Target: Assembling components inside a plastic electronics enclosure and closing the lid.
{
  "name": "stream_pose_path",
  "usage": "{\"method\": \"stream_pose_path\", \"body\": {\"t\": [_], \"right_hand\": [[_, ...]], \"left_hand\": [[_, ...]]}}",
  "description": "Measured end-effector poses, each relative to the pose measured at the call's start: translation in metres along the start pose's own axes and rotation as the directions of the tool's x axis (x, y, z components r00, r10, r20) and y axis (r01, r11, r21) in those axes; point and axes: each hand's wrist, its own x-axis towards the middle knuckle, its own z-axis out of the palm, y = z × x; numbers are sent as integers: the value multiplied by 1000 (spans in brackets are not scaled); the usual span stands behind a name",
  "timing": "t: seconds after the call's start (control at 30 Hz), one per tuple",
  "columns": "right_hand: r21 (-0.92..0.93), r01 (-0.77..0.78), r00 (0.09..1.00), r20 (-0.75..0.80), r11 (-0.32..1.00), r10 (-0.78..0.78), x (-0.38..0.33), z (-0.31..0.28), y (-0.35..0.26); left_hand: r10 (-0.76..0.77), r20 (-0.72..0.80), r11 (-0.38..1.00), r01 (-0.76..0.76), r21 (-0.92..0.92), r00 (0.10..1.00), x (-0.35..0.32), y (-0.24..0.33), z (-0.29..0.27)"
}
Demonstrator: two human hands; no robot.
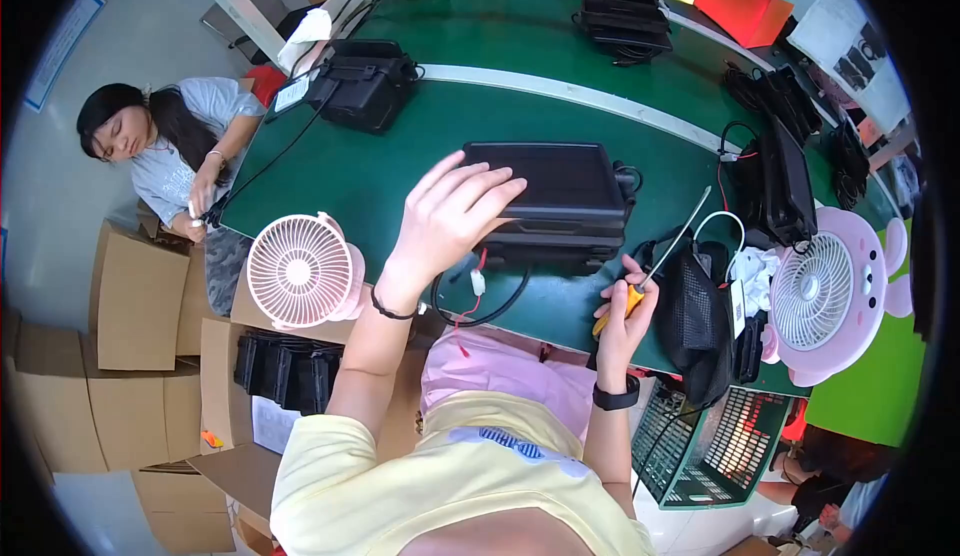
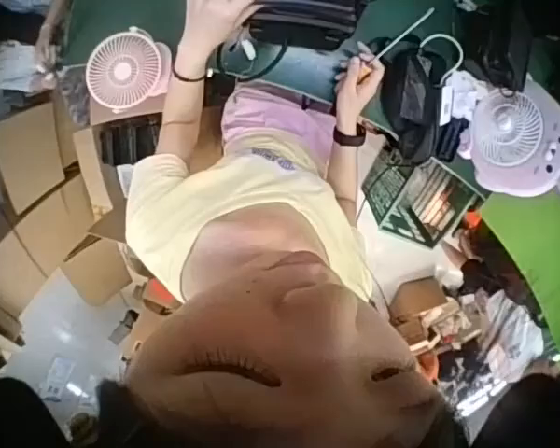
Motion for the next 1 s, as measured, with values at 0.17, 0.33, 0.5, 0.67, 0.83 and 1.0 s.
{"method": "stream_pose_path", "body": {"t": [0.17, 0.33, 0.5, 0.67, 0.83, 1.0], "right_hand": [[51, -36, 996, -74, 998, 39, 2, -3, -4], [64, -62, 997, -45, 996, 65, 1, 4, -11], [64, -86, 994, -64, 994, 90, 0, -1, -3], [119, -113, 992, -49, 986, 120, -4, 4, -4], [74, -78, 997, -19, 994, 80, -10, -3, 2], [53, -67, 997, -29, 996, 69, -11, -2, 4]], "left_hand": [[-105, -35, 895, 79, -440, 994, 19, -3, 1], [-523, -259, 683, 217, -698, 812, 53, -36, 32], [-415, -179, 659, 159, -735, 892, 40, -6, 25], [170, 295, 885, -14, -466, 940, -5, 39, 29], [56, 185, 809, 63, -584, 981, -17, 32, 19], [-194, -324, 911, 48, -409, 926, -41, 16, 5]]}}
